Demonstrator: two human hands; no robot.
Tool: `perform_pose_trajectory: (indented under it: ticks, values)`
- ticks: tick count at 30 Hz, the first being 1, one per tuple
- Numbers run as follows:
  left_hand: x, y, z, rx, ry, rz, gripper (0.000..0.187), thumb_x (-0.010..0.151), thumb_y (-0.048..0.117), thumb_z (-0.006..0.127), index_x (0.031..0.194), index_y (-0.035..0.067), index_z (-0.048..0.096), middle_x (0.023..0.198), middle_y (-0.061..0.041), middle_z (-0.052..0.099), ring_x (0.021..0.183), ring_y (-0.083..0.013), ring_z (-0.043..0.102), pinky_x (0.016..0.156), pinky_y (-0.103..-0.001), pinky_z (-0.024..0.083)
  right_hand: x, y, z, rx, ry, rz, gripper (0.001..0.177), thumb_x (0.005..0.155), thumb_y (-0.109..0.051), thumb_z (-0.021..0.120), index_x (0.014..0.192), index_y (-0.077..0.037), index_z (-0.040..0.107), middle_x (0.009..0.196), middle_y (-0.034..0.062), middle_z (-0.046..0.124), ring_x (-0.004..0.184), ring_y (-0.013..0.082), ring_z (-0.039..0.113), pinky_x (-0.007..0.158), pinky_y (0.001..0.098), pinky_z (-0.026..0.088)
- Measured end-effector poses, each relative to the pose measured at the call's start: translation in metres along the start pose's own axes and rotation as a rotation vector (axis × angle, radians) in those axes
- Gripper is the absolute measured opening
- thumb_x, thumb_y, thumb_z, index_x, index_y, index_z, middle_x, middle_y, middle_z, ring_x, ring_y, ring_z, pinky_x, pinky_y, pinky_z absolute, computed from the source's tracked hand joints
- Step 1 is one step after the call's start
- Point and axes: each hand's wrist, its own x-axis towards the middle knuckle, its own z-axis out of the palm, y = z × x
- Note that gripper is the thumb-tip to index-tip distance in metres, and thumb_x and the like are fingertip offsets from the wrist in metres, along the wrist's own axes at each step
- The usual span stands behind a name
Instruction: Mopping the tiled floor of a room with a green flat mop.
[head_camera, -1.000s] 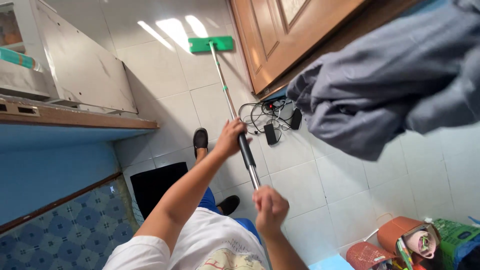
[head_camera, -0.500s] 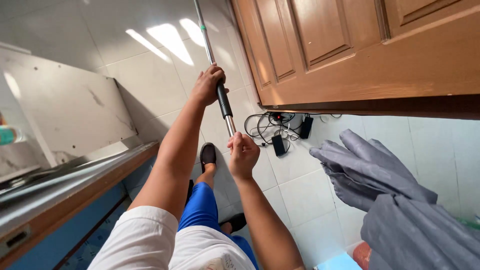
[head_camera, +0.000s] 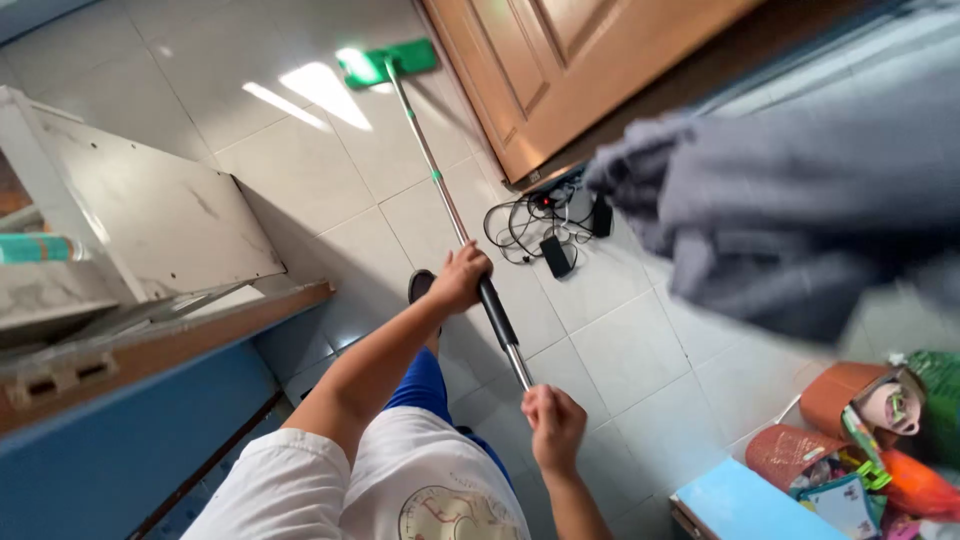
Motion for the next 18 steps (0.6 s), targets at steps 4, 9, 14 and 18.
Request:
perform_pose_trajectory:
  ticks: [4, 9, 14, 18]
  values:
    - [-0.101, 0.056, 0.080, 0.090, -0.099, 0.099, 0.029, 0.076, 0.017, 0.079, 0.100, 0.014, 0.064, 0.125, -0.012, 0.057, 0.148, -0.0388, 0.032, 0.114, -0.073, 0.026, -0.128, 0.021, -0.084, 0.083, 0.058, 0.018, 0.038, 0.100, -0.014, 0.055, 0.065, -0.002, 0.058, 0.067, 0.0105, 0.065, 0.048, 0.0077, 0.044, 0.044, 0.0244, 0.032]
    - [-0.234, 0.127, 0.137, 0.169, -0.185, 0.179, 0.024, 0.078, 0.018, 0.078, 0.098, 0.014, 0.065, 0.114, -0.011, 0.060, 0.134, -0.0354, 0.048, 0.116, -0.068, 0.034, -0.270, 0.044, -0.159, 0.050, 0.051, 0.052, 0.042, 0.099, -0.015, 0.057, 0.060, 0.000, 0.055, 0.062, 0.0087, 0.062, 0.046, 0.0072, 0.040, 0.044, 0.0256, 0.029]
    - [-0.293, 0.121, 0.140, 0.150, -0.162, 0.158, 0.031, 0.072, 0.015, 0.081, 0.098, 0.014, 0.063, 0.115, -0.011, 0.056, 0.130, -0.0376, 0.049, 0.106, -0.074, 0.034, -0.316, 0.026, -0.138, -0.084, 0.013, -0.050, 0.037, 0.096, -0.020, 0.061, 0.064, -0.002, 0.060, 0.055, 0.0027, 0.055, 0.046, 0.0067, 0.042, 0.044, 0.0263, 0.032]
    - [-0.292, 0.090, 0.122, 0.141, -0.142, 0.016, 0.029, 0.077, 0.014, 0.079, 0.101, 0.015, 0.063, 0.122, -0.009, 0.055, 0.124, -0.0387, 0.054, 0.100, -0.083, 0.033, -0.311, 0.009, -0.097, -0.217, -0.074, -0.201, 0.040, 0.095, -0.028, 0.065, 0.067, 0.000, 0.064, 0.049, 0.0031, 0.053, 0.044, 0.0085, 0.044, 0.043, 0.0300, 0.034]
